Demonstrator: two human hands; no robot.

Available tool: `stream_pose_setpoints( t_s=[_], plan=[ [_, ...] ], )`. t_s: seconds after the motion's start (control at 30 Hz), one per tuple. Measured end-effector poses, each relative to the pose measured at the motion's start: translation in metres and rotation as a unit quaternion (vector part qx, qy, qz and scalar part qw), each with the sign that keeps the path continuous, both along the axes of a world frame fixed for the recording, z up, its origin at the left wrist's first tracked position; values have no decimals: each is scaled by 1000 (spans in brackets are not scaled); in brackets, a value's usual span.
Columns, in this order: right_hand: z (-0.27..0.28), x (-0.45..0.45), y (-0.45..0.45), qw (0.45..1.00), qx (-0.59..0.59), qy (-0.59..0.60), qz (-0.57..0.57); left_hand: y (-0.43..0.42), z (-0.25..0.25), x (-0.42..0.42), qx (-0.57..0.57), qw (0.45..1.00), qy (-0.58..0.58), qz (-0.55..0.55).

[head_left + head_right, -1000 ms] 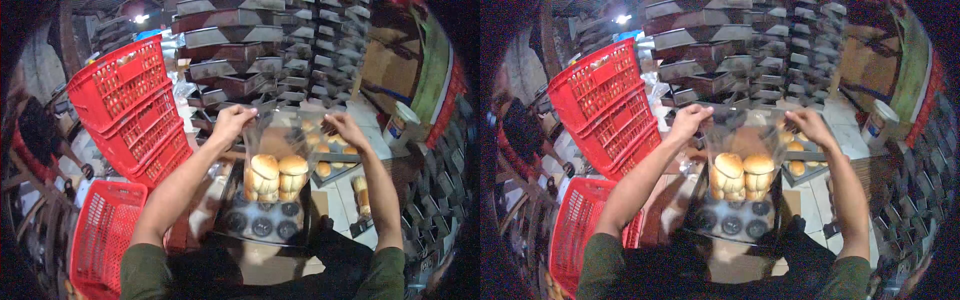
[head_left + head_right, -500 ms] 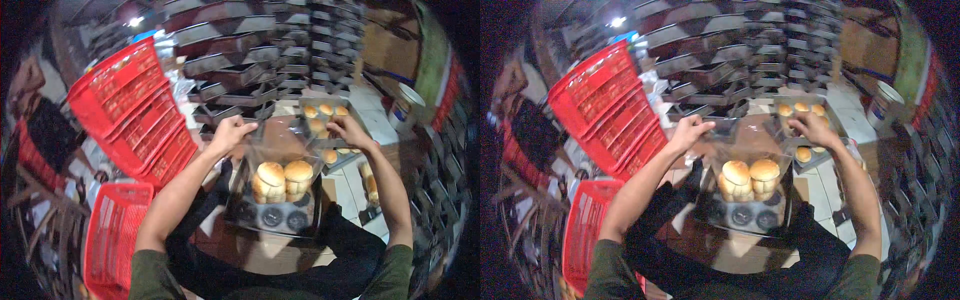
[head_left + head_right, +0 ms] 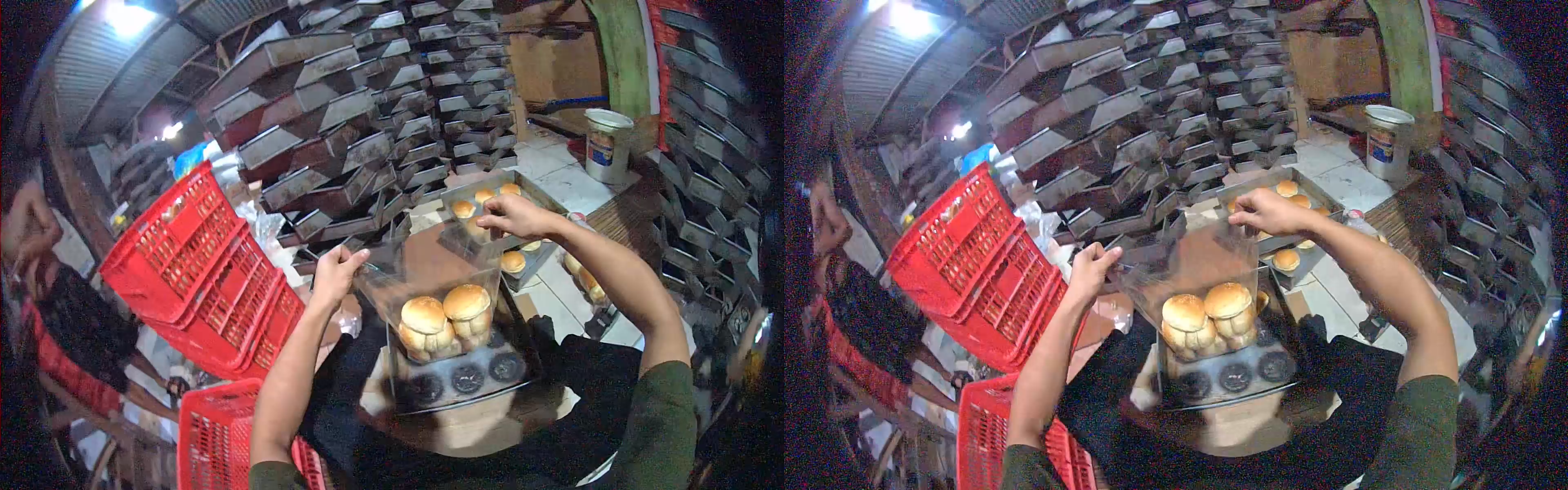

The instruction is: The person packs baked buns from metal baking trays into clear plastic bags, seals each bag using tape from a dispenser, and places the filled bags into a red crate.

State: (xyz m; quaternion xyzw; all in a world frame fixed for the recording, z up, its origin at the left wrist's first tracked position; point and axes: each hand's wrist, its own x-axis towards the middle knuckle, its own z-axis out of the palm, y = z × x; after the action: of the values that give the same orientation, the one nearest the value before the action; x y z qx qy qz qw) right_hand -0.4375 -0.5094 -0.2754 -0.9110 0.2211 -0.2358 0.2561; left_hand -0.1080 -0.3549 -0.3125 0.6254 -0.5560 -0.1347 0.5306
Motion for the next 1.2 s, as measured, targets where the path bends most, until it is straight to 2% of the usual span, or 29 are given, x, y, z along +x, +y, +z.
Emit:
stream_pose_setpoints(
  t_s=[0.13, 0.17, 0.27, 0.33, 0.43, 0.5, 0.57, 0.6, 0.63, 0.73, 0.8, 0.83, 0.9, 0.93, 1.07, 1.13, 1.17, 1.2],
  plan=[
    [8, -10, 18, 999, 44, -22, 0, 4, 26, -17, 10, 999, -39, 2],
    [8, -15, 23, 1000, 24, -16, -8, 5, 32, -23, 16, 998, -58, 8],
    [10, -27, 34, 998, 50, -6, -39, -3, 30, -25, 5, 999, -50, -13],
    [12, -32, 42, 999, 29, 22, -12, 7, 34, -36, -11, 998, -63, -16],
    [16, -39, 55, 997, -39, 72, -8, 14, 18, -32, -12, 994, -110, -5],
    [10, -40, 55, 998, 2, 70, 4, 23, 4, -34, -8, 997, -77, -6],
    [4, -42, 56, 996, -59, 71, 16, 26, -9, -39, 5, 1000, -11, -26],
    [2, -43, 56, 996, -56, 62, 25, 28, -10, -38, 18, 995, -94, -1],
    [-5, -44, 53, 999, -19, 45, 23, 28, -15, -43, 15, 999, -33, -32],
    [-16, -52, 43, 995, -38, 96, 15, 25, -28, -49, 33, 996, -54, -56],
    [-28, -57, 33, 994, -71, 70, 52, 13, -41, -47, 48, 996, -47, -60],
    [-32, -59, 36, 994, -68, 74, 52, 7, -48, -47, 60, 995, -45, -62],
    [-38, -64, 45, 983, -140, 116, 22, 27, -46, -58, 64, 994, 3, -92],
    [-40, -63, 43, 986, -91, 140, 16, 24, -51, -55, 66, 994, -28, -82],
    [-68, -58, 19, 990, -64, 124, 33, 4, -74, -53, 103, 991, -7, -85],
    [-92, -59, -1, 990, -63, 119, 46, -7, -84, -55, 173, 982, 40, -72],
    [-62, -71, 51, 994, -106, 3, -17, 24, -98, -85, -99, 927, 344, -112],
    [-64, -73, 51, 996, -86, 8, -19, 27, -110, -73, -83, 953, 253, -146]
  ],
)
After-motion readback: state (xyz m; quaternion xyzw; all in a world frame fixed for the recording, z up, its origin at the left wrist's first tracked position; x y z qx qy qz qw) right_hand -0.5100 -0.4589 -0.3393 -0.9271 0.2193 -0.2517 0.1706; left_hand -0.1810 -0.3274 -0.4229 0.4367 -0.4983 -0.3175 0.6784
